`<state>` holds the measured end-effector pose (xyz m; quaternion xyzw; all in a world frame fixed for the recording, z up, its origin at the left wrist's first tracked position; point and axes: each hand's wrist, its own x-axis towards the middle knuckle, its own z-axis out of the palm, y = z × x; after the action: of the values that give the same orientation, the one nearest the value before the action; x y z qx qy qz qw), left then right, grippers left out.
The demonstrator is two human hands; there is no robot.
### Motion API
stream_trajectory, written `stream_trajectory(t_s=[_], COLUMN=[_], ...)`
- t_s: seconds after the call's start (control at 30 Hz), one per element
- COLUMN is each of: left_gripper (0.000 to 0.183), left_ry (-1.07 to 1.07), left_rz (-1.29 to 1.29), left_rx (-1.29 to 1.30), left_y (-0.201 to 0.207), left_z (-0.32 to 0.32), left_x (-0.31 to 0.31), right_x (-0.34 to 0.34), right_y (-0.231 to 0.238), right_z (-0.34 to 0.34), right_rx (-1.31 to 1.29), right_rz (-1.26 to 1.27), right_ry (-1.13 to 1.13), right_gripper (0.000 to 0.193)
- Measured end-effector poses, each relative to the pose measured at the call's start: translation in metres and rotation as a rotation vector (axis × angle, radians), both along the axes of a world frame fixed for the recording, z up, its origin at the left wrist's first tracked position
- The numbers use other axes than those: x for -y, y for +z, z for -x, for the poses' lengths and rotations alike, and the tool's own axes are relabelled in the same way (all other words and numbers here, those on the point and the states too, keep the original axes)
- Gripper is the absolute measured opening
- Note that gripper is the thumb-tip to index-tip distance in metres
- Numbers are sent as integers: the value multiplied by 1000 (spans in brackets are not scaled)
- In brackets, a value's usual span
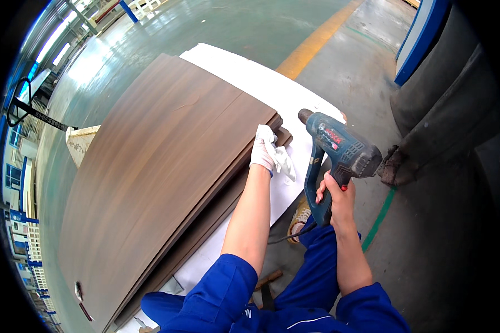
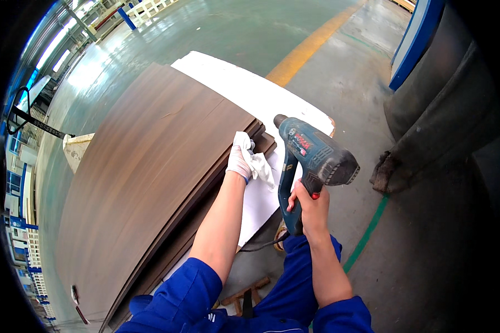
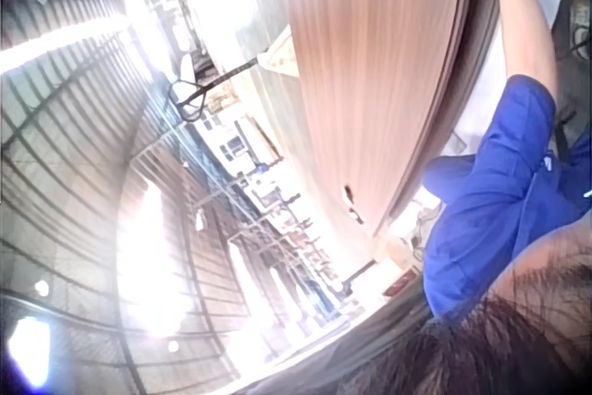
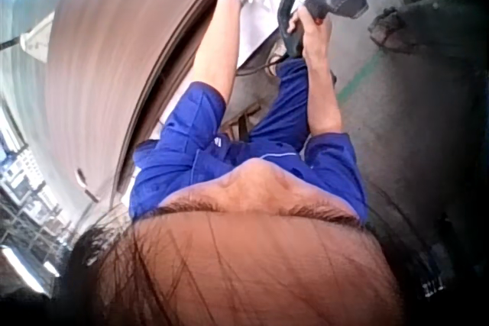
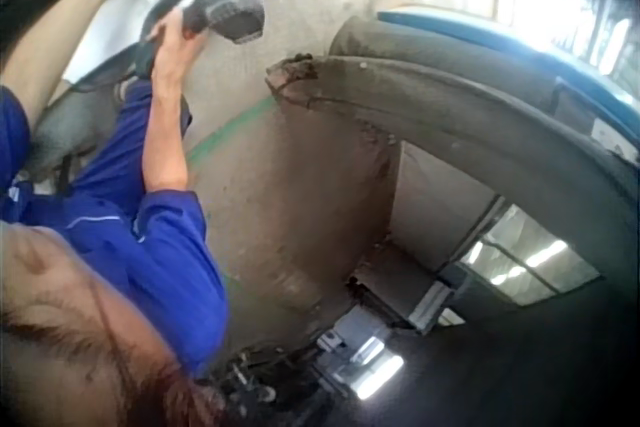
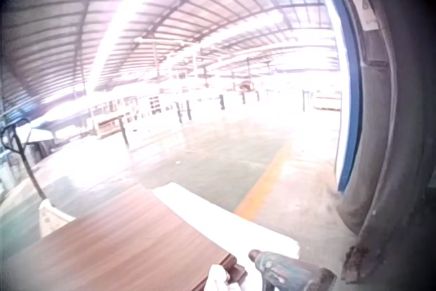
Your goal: The person uses a heat gun to apply heat along the edges of stacked wooden panels, then wipes the edges with a cloth. Later, the person uses a metal file to smooth the edges of the panels.
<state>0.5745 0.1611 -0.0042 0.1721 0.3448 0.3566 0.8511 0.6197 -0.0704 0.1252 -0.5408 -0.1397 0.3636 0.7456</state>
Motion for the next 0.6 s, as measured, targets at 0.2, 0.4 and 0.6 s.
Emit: stream_trajectory(t_s=[0.2,0.4,0.6], left_gripper=[39,26,23], left_ry=[-11,-204,-211], left_rz=[24,52,-24], left_rx=[70,190,-83], left_y=[4,-20,-80], left_z=[-36,-63,-22], left_x=[-5,-30,-35], right_x=[8,14,0], right_y=[0,-10,-11], right_z=[-10,-16,-5], right_rx=[-52,-44,-27], right_rz=[-39,-41,-68], right_ry=[-131,-187,-233], right_gripper=[9,11,9])
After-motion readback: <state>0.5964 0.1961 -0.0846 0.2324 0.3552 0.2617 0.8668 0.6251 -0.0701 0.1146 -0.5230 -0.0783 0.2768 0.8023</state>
